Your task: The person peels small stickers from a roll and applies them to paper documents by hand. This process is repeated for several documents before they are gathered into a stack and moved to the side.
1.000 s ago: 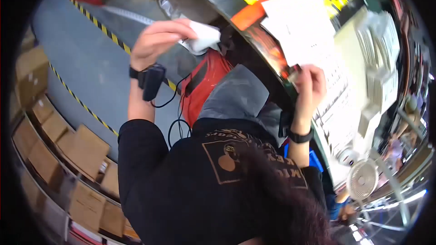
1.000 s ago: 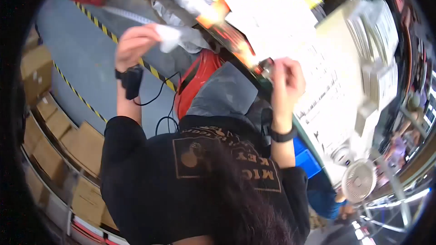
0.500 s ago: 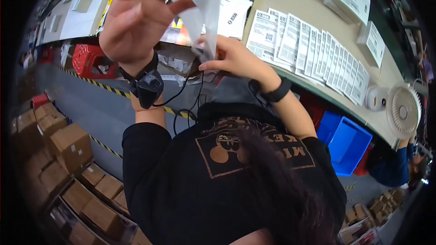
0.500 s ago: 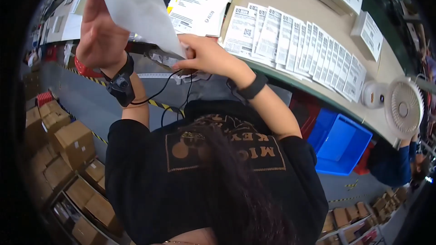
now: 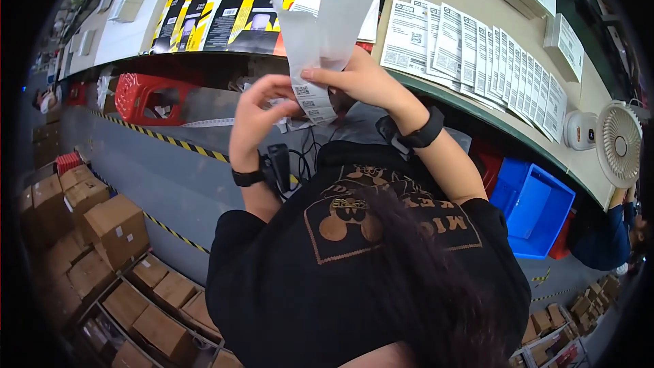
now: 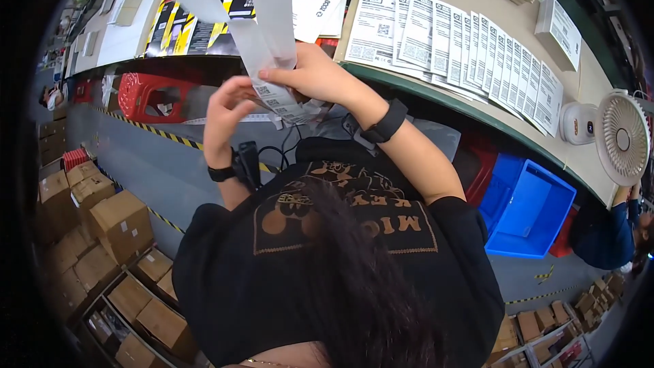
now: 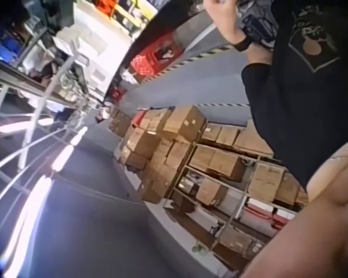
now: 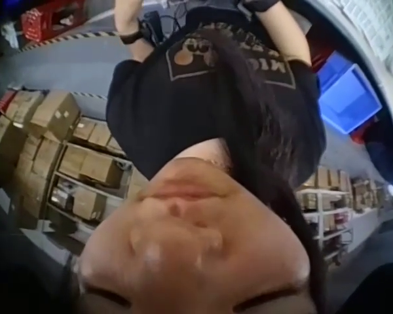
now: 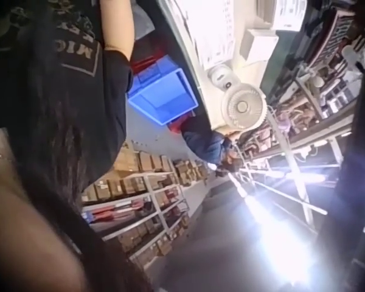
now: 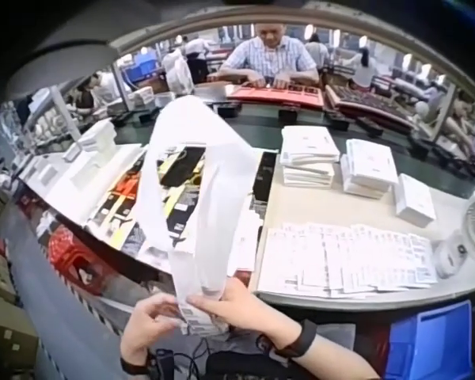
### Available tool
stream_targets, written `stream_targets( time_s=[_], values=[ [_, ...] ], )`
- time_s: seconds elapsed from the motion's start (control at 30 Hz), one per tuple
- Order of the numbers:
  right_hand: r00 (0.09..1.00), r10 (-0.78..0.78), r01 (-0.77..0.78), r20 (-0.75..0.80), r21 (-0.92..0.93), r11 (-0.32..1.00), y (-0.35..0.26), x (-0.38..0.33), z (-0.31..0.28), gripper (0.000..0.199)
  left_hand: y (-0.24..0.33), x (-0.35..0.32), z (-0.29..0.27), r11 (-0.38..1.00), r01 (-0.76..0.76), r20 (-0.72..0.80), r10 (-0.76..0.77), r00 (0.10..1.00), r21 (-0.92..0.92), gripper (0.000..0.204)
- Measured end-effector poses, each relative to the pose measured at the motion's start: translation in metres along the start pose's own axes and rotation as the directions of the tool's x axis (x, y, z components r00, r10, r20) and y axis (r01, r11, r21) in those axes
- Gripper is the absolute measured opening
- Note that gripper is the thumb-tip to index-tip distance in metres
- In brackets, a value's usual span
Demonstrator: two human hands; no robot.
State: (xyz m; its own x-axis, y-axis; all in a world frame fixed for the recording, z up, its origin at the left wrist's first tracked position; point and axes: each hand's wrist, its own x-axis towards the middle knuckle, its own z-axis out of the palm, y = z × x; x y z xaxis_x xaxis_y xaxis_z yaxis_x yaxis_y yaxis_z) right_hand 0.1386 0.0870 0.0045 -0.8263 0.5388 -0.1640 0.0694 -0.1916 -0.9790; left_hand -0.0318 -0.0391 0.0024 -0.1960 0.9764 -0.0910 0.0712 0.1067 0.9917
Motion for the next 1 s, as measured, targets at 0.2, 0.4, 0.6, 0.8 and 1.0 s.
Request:
stream_targets(
  time_s=[0.2, 0.4, 0.6, 0.8, 1.0],
  values=[
    [0.954, 0.208, -0.125, 0.214, -0.345, 0.93, 0.045, 0.018, 0.027, 0.037, -0.014, -0.029, -0.02, 0.957, 0.168, 0.134, -0.203, 0.97, 0.238, 0.017],
    [0.772, 0.518, 0.158, 0.369, -0.9, 0.406, 0.124, 0.009, 0.013, 0.056, 0.009, -0.05, -0.059, 0.956, -0.099, -0.337, 0.192, 0.922, 0.275, 0.014],
    [0.909, 0.306, 0.074, 0.284, -0.831, 0.551, 0.076, -0.008, -0.005, 0.068, 0.021, -0.034, -0.072, 0.778, -0.487, -0.622, 0.618, 0.482, 0.396, 0.019],
    [0.935, -0.163, 0.293, 0.316, -0.427, 0.855, -0.014, -0.03, -0.033, 0.056, 0.034, 0.02, -0.063, 0.831, -0.522, -0.48, 0.544, 0.688, 0.193, 0.033],
    [0.933, 0.047, 0.097, -0.357, 0.375, 0.922, -0.001, 0.006, -0.062, 0.057, -0.011, 0.109, -0.028, 0.796, -0.087, -0.127, 0.013, 0.992, -0.599, 0.02]
  ],
)
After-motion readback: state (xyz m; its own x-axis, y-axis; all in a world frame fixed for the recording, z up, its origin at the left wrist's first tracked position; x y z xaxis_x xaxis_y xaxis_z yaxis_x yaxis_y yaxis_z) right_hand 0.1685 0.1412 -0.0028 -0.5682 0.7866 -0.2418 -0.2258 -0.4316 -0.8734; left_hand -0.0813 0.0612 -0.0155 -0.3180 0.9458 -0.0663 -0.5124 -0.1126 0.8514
